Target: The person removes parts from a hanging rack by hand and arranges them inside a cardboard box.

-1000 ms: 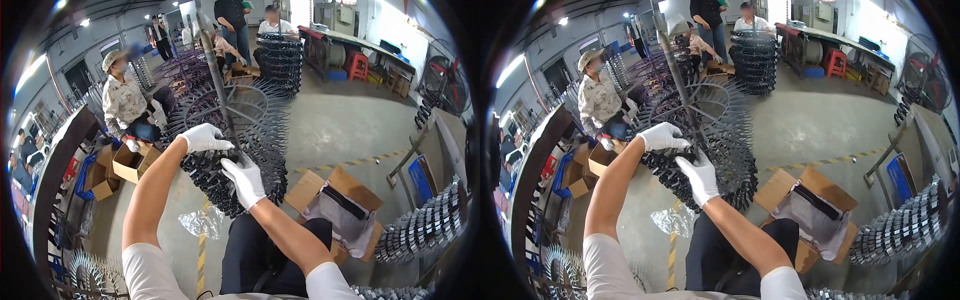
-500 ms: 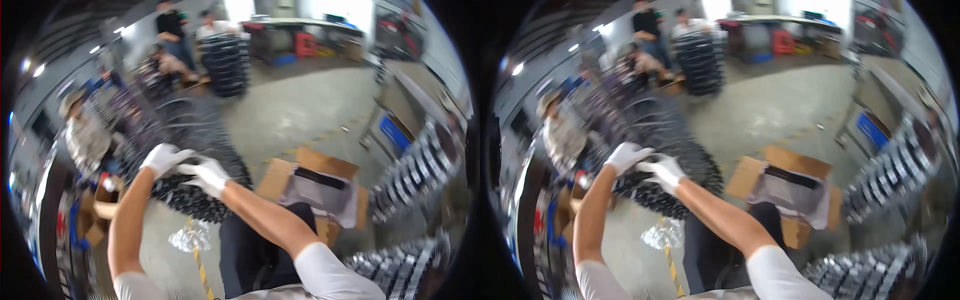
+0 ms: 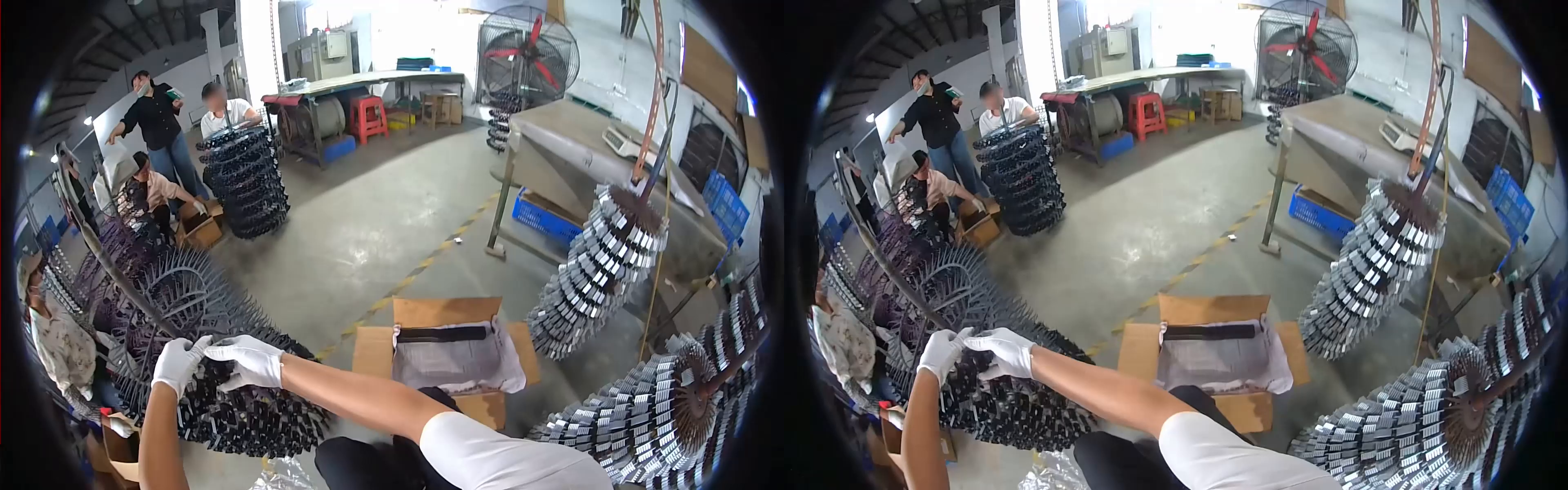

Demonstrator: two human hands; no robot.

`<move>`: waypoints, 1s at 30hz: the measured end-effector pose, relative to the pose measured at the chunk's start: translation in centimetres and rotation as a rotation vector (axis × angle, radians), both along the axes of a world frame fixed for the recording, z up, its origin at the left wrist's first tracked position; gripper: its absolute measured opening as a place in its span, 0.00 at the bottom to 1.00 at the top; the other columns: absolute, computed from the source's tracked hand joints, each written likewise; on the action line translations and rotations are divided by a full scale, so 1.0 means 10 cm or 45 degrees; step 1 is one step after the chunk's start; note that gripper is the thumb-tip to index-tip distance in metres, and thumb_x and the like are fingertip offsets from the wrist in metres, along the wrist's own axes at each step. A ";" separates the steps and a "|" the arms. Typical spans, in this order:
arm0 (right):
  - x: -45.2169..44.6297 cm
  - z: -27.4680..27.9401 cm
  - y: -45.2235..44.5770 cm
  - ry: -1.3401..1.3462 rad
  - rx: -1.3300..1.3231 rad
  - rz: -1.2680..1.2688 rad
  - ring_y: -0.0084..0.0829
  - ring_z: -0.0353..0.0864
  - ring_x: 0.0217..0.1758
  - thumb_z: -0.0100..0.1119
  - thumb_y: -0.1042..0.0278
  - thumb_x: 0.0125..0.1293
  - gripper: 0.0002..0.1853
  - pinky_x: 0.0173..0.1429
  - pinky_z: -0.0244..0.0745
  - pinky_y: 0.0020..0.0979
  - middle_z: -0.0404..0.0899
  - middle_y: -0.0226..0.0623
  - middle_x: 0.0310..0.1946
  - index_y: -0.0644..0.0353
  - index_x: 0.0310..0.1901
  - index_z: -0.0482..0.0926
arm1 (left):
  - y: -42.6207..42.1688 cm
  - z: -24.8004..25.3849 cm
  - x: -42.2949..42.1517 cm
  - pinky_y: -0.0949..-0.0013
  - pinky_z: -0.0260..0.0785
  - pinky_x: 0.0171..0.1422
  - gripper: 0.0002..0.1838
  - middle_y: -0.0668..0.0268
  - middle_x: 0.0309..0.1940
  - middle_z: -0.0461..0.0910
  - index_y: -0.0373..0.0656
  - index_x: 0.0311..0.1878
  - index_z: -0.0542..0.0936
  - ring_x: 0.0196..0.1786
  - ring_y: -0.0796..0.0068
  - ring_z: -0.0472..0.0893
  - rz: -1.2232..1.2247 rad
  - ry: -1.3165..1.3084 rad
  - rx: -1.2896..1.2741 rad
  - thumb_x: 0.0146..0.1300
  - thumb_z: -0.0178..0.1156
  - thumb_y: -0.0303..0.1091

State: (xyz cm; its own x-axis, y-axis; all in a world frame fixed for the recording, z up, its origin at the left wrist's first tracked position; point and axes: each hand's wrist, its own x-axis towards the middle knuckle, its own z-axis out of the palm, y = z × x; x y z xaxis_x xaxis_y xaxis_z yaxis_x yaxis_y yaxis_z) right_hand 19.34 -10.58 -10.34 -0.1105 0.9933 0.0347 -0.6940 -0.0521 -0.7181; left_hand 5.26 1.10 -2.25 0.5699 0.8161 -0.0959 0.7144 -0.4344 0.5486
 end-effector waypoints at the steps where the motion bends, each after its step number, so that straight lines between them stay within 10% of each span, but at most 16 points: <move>1: 0.01 0.06 -0.04 0.011 -0.017 -0.024 0.38 0.73 0.64 0.64 0.56 0.71 0.25 0.62 0.78 0.54 0.72 0.38 0.61 0.60 0.64 0.72 | -0.16 0.10 0.02 0.68 0.73 0.38 0.29 0.61 0.27 0.81 0.32 0.45 0.80 0.30 0.74 0.80 -0.014 -0.071 0.031 0.62 0.71 0.54; 5: -0.08 0.34 -0.22 -0.001 -0.076 -0.109 0.40 0.82 0.53 0.70 0.54 0.66 0.27 0.55 0.83 0.48 0.77 0.42 0.56 0.61 0.59 0.76 | 0.06 -0.19 -0.04 0.70 0.70 0.57 0.18 0.59 0.43 0.80 0.35 0.51 0.76 0.50 0.73 0.78 -0.398 -0.586 -0.003 0.65 0.67 0.36; 7: 0.06 0.20 -0.16 -1.676 0.817 -0.471 0.34 0.79 0.56 0.62 0.65 0.71 0.18 0.54 0.86 0.48 0.79 0.39 0.54 0.61 0.59 0.78 | -0.06 -0.02 -0.12 0.67 0.71 0.58 0.15 0.60 0.42 0.82 0.34 0.49 0.79 0.49 0.68 0.81 -0.601 -0.511 0.012 0.69 0.63 0.38; 8: 0.00 0.21 -0.12 -0.856 0.336 -0.129 0.34 0.78 0.52 0.62 0.67 0.70 0.19 0.54 0.86 0.48 0.78 0.39 0.51 0.64 0.59 0.77 | -0.12 0.09 -0.15 0.66 0.71 0.60 0.17 0.58 0.45 0.84 0.39 0.50 0.81 0.51 0.64 0.83 -0.572 -0.283 0.031 0.70 0.59 0.44; 9: -0.04 0.22 -0.08 0.058 -0.182 -0.109 0.33 0.76 0.47 0.62 0.69 0.68 0.20 0.55 0.86 0.49 0.77 0.39 0.48 0.68 0.59 0.76 | 0.03 -0.09 -0.12 0.72 0.72 0.50 0.16 0.68 0.41 0.82 0.39 0.53 0.81 0.43 0.80 0.77 -0.573 -0.306 0.042 0.70 0.61 0.41; 13: 0.00 0.16 -0.04 -0.057 -0.156 -0.135 0.33 0.75 0.46 0.62 0.68 0.69 0.20 0.55 0.86 0.48 0.77 0.40 0.49 0.68 0.59 0.77 | -0.03 0.05 -0.05 0.73 0.68 0.35 0.14 0.71 0.32 0.80 0.45 0.51 0.83 0.29 0.82 0.73 -0.415 -0.083 -0.154 0.70 0.61 0.43; 14: 0.02 0.12 -0.08 -0.722 0.180 -0.260 0.34 0.76 0.47 0.62 0.68 0.69 0.20 0.55 0.86 0.49 0.77 0.40 0.50 0.69 0.59 0.77 | 0.01 0.00 -0.05 0.73 0.68 0.35 0.15 0.70 0.32 0.80 0.44 0.51 0.83 0.29 0.82 0.73 -0.457 -0.108 -0.131 0.70 0.61 0.44; 17: 0.10 0.12 -0.13 0.065 -0.188 -0.179 0.40 0.82 0.50 0.61 0.71 0.71 0.16 0.54 0.85 0.49 0.79 0.43 0.52 0.67 0.56 0.76 | 0.07 -0.10 -0.01 0.72 0.69 0.36 0.16 0.70 0.31 0.79 0.44 0.51 0.83 0.31 0.82 0.74 -0.483 -0.137 -0.146 0.70 0.62 0.45; 23: -0.38 0.03 -0.29 -0.060 -0.207 -0.560 0.32 0.84 0.43 0.63 0.76 0.69 0.14 0.52 0.85 0.41 0.83 0.37 0.45 0.62 0.55 0.78 | 0.09 0.03 -0.33 0.66 0.71 0.61 0.18 0.63 0.48 0.83 0.47 0.55 0.81 0.52 0.70 0.81 -0.482 -0.500 -0.194 0.70 0.62 0.47; 30: -0.65 -0.02 -0.07 -0.228 -0.131 -0.690 0.23 0.80 0.44 0.66 0.71 0.68 0.16 0.48 0.84 0.30 0.81 0.31 0.45 0.62 0.56 0.79 | -0.03 0.19 -0.31 0.62 0.71 0.63 0.19 0.59 0.50 0.85 0.51 0.56 0.84 0.55 0.58 0.82 -0.608 0.108 -0.031 0.71 0.56 0.50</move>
State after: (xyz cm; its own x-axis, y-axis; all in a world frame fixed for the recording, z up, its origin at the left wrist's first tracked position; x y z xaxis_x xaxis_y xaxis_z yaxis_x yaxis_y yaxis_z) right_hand 12.80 -11.25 -10.53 0.4195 0.9070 -0.0377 -0.5095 0.2009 -0.8367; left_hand 2.16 0.81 -0.31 0.8695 0.4623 -0.1741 0.4811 -0.7123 0.5110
